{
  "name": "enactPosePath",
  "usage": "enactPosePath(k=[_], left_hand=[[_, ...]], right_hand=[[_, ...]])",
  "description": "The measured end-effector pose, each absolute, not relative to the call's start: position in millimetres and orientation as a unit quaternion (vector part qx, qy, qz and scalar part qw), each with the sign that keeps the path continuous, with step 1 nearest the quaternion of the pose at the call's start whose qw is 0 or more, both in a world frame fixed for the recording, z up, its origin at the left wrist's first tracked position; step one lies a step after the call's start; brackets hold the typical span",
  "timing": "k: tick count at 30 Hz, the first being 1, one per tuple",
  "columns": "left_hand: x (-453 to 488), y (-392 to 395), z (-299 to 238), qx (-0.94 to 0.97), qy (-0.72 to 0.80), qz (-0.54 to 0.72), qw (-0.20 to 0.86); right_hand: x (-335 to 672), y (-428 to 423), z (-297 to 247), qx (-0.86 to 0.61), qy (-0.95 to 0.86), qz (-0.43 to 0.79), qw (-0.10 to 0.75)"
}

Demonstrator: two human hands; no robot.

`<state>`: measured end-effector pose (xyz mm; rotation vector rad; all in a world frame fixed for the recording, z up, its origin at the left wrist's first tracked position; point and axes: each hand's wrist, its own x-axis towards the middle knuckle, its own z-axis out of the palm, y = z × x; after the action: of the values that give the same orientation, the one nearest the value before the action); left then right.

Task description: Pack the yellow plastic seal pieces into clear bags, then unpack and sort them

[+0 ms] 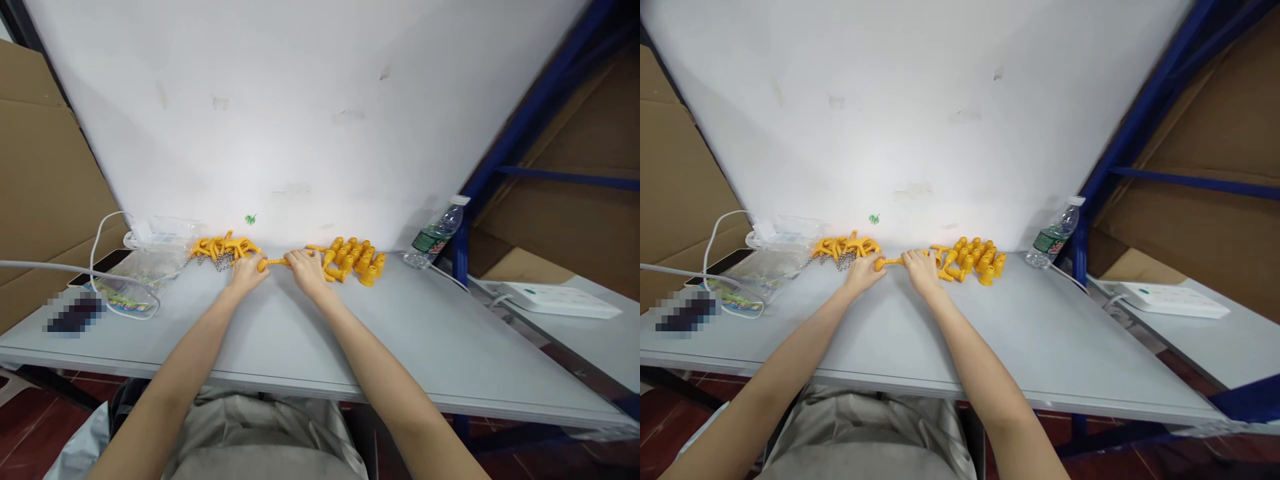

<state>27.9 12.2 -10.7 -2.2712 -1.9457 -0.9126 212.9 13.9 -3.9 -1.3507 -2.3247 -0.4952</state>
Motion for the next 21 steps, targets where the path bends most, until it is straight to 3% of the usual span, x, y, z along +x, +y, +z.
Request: enactPosePath(k=[7,11,16,21], left_hand=[[29.6,12.8,-8.8,-0.712,-0.636,-0.285,-0.087],[25.7,17.0,-13.5,-0.710,-0.627,-0.280,-0.154],[10.8,29.2,-22.5,-0.658,-0.658,-0.353,-0.101],[0.1,36.2,-29.3,-0.628,-0.640,-0.434,-0.090]], right_hand=[[209.5,12.5,-4.6,-0.480,-0.837,-0.191,0.180],[221.5,16.1,-2.5,-0.506,-0.799,-0.224,0.237],[263.2,28.3,9.7,-0.636,-0.661,-0.205,0.342],[314.5,36.8,14.8,-0.759,-0.552,-0.109,0.327]])
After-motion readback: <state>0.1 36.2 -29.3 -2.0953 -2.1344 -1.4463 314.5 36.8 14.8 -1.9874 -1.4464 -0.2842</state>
